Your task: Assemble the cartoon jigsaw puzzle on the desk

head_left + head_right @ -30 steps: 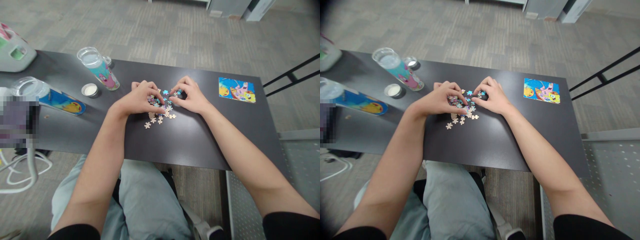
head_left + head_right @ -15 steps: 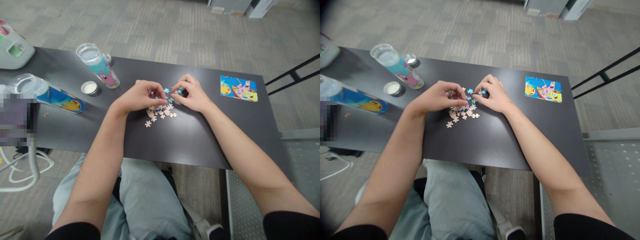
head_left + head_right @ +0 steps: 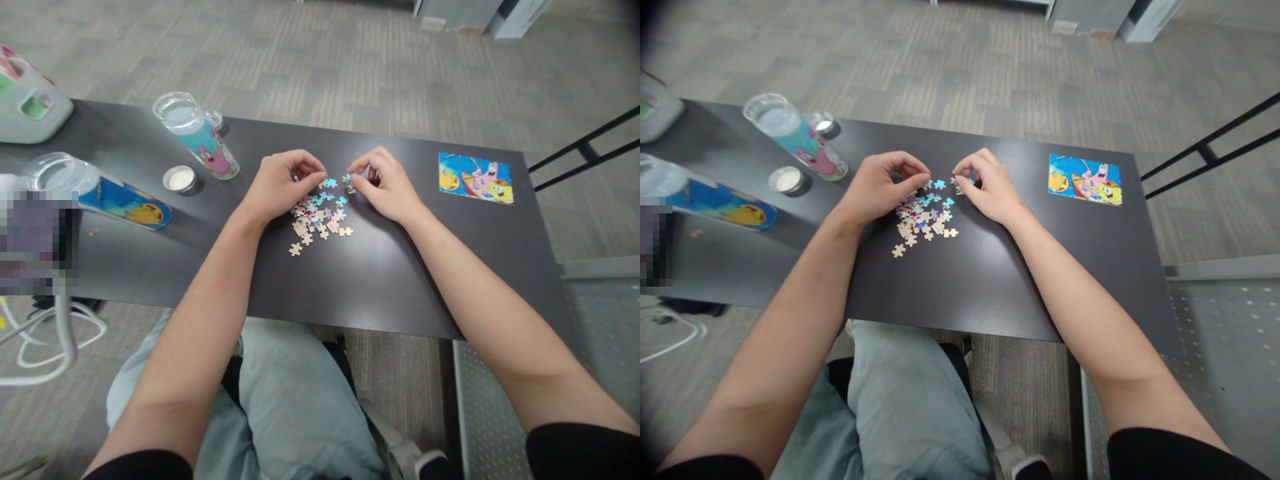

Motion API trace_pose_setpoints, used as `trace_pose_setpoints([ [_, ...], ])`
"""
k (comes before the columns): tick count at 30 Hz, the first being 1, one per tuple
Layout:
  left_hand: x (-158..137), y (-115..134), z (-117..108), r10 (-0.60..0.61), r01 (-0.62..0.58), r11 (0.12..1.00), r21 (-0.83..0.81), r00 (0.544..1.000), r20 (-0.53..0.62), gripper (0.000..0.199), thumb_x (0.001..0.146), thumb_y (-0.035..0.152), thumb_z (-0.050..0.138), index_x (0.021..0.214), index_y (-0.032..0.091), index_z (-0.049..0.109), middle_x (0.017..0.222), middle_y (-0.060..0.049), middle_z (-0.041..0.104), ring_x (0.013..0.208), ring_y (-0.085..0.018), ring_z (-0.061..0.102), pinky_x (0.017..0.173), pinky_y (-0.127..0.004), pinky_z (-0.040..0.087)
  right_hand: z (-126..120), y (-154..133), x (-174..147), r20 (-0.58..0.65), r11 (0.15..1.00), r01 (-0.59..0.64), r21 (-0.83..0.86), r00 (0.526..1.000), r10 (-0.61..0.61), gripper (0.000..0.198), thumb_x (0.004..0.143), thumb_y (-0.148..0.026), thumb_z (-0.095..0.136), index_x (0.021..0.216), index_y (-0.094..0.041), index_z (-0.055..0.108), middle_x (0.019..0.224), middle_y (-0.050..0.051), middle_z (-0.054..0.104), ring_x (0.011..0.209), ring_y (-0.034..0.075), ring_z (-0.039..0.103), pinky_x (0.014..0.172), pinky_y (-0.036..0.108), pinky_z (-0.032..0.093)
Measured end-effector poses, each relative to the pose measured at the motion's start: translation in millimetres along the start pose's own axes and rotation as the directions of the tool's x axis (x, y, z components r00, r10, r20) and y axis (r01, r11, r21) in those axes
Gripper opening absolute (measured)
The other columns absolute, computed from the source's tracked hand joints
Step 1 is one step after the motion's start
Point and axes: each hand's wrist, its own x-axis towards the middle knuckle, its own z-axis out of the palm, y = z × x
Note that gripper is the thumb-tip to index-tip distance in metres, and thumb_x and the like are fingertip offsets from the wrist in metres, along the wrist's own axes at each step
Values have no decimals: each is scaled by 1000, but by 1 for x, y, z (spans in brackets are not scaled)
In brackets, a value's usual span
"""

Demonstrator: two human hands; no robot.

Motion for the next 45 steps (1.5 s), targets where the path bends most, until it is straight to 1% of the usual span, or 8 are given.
trace_pose_setpoints([
  [8, -1, 6, 3, 14, -16, 999, 28, 998, 59, 24, 100, 55, 96, 102, 32, 96, 95, -3, 91, 88, -26, 77, 107, -54, 60, -2, 8, 4, -137, 996, -71, 61, 987, 79, 21, 118, -50, 72, 123, -33, 83, 124, 9, 83, 108, 34, 74, 115, 59, 67],
  [12, -1, 6, 8, 46, -65, 988, 143, 990, 133, 20, 97, 54, 103, 99, 34, 96, 92, -1, 89, 88, -27, 77, 129, -69, 46, -9, 16, 3, -189, 996, -73, 44, 979, 80, 21, 115, -50, 75, 122, -32, 84, 117, 8, 82, 99, 31, 71, 102, 53, 66],
  [18, -6, 14, 19, 85, -111, 966, 234, 989, 119, 20, 102, 47, 97, 119, 36, 98, 127, -6, 91, 120, -34, 77, 128, -67, 37, -20, 15, -2, -76, 998, -20, -54, 997, 15, 13, 106, -33, 82, 115, -30, 90, 108, 6, 79, 83, 26, 63, 93, 51, 65],
  [23, -12, 17, 24, 188, -261, 937, 233, 937, 294, 40, 106, 56, 96, 143, 41, 97, 156, -5, 91, 147, -40, 70, 130, -66, 35, -27, 14, -6, 1, 995, 49, -85, 999, -49, 10, 106, -28, 85, 109, -29, 94, 108, 9, 78, 96, 30, 70, 104, 52, 65],
  [29, -7, 6, 14, 184, -248, 928, 278, 954, 238, 32, 113, 55, 84, 137, 41, 100, 153, -4, 95, 147, -43, 70, 132, -73, 35, -41, 17, -10, 149, 998, 55, -21, 988, -52, 14, 104, -42, 92, 98, -29, 91, 104, 5, 76, 79, 23, 56, 83, 45, 56],
  [33, -7, 8, 9, 164, -211, 935, 284, 970, 179, 31, 114, 53, 80, 132, 39, 100, 148, -6, 96, 145, -43, 71, 133, -76, 36, -43, 19, -10, 139, 999, 26, 27, 990, -29, 24, 108, -49, 90, 96, -29, 88, 97, 3, 72, 75, 21, 51, 78, 43, 51],
  [40, -17, 23, 19, 184, -266, 918, 295, 943, 277, 86, 91, 88, 104, 158, 38, 89, 171, -12, 83, 163, -50, 64, 142, -74, 31, -42, 20, -10, 201, 995, 95, -12, 975, -90, 34, 100, -55, 98, 122, -29, 95, 120, 6, 77, 89, 24, 61, 94, 48, 58],
  [45, -12, 13, 7, 141, -221, 924, 311, 955, 259, 71, 95, 87, 98, 146, 37, 94, 163, -10, 88, 158, -49, 66, 139, -74, 34, -45, 9, -13, 306, 990, 108, -96, 949, -74, 78, 89, -91, 108, 138, -32, 93, 137, 10, 78, 117, 37, 73, 123, 65, 56],
])
